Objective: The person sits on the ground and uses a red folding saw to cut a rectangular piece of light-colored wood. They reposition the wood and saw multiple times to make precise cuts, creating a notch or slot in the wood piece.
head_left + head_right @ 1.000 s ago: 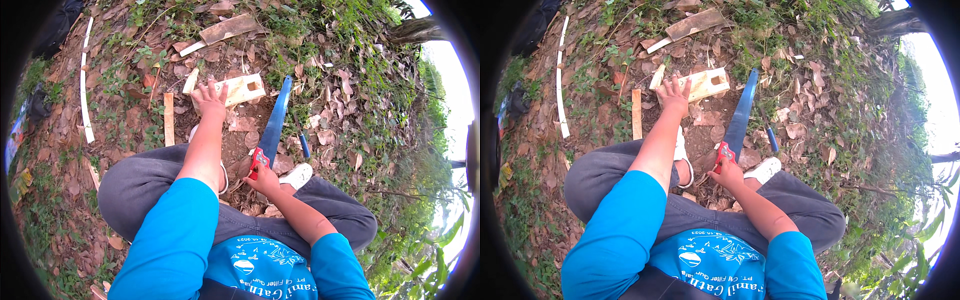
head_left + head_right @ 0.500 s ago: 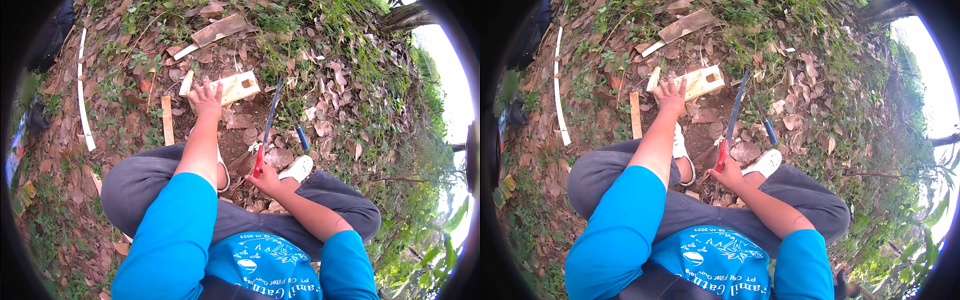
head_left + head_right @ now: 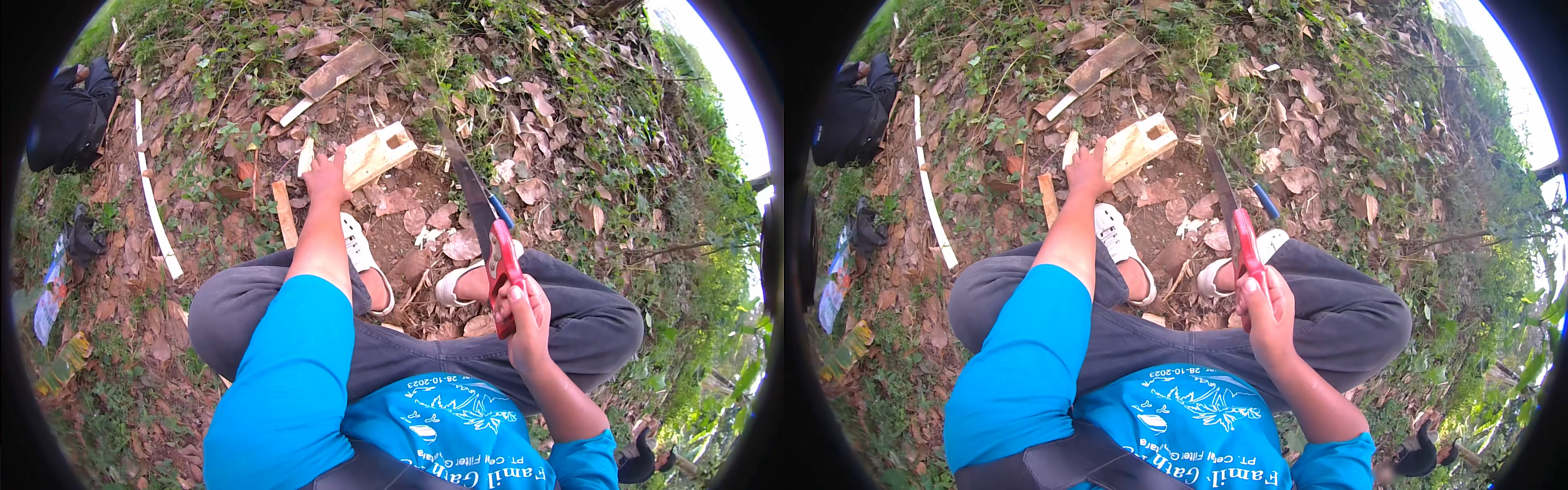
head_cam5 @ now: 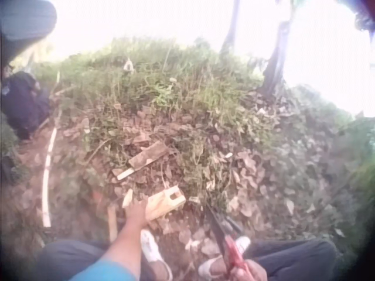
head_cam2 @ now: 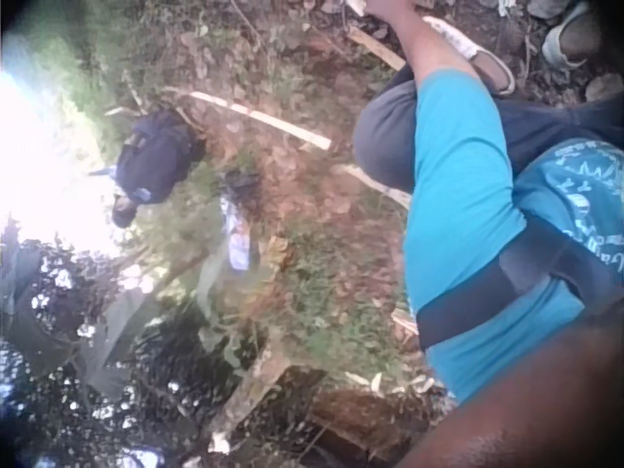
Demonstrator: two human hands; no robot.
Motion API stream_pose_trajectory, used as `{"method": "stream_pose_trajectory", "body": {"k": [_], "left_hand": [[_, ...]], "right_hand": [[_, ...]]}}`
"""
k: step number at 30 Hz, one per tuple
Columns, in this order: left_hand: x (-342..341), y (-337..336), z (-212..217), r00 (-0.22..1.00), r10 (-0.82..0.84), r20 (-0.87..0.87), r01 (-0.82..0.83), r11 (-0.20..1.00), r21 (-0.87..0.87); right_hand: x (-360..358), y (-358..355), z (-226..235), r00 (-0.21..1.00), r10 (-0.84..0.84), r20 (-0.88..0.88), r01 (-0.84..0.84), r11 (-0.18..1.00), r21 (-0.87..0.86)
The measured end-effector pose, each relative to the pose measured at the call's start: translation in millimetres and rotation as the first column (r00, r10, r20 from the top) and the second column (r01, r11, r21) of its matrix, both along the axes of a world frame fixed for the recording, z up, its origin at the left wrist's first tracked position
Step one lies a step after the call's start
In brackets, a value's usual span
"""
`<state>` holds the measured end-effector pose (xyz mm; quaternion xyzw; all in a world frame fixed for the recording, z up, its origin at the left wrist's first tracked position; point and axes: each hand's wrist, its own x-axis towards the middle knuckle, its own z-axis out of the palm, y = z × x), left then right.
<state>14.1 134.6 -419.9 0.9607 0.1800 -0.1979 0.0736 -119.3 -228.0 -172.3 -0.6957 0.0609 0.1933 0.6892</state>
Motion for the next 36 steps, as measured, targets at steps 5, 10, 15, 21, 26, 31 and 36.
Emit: {"method": "stream_pose_trajectory", "body": {"k": [5,10,15,21,26,31,36], "left_hand": [[-2,-12,37,0.999,0.007,-0.033,-0.007,1.000,-0.022],[-4,-24,77,0.983,0.014,-0.184,-0.019,1.000,-0.022],[-32,-39,75,0.940,0.044,-0.339,-0.057,0.998,-0.030],[-54,-47,40,0.949,0.097,-0.299,-0.105,0.994,-0.011],[-45,-61,49,0.948,0.108,-0.298,-0.092,0.994,0.066],[-41,-63,44,0.967,0.133,-0.217,-0.133,0.991,0.017],[-32,-52,45,0.961,0.148,-0.235,-0.168,0.983,-0.070]], "right_hand": [[-5,7,-2,0.994,0.033,0.103,-0.023,0.995,-0.093],[1,13,-26,0.989,0.063,0.137,-0.038,0.984,-0.176],[-7,30,-49,0.981,0.007,0.194,0.022,0.989,-0.148],[-23,24,-54,0.982,0.019,0.190,0.020,0.979,-0.201],[-32,20,-65,0.981,0.024,0.191,0.019,0.975,-0.220],[-28,18,-65,0.975,0.066,0.213,-0.017,0.974,-0.226],[-23,22,-73,0.988,0.041,0.152,-0.012,0.983,-0.184]]}}
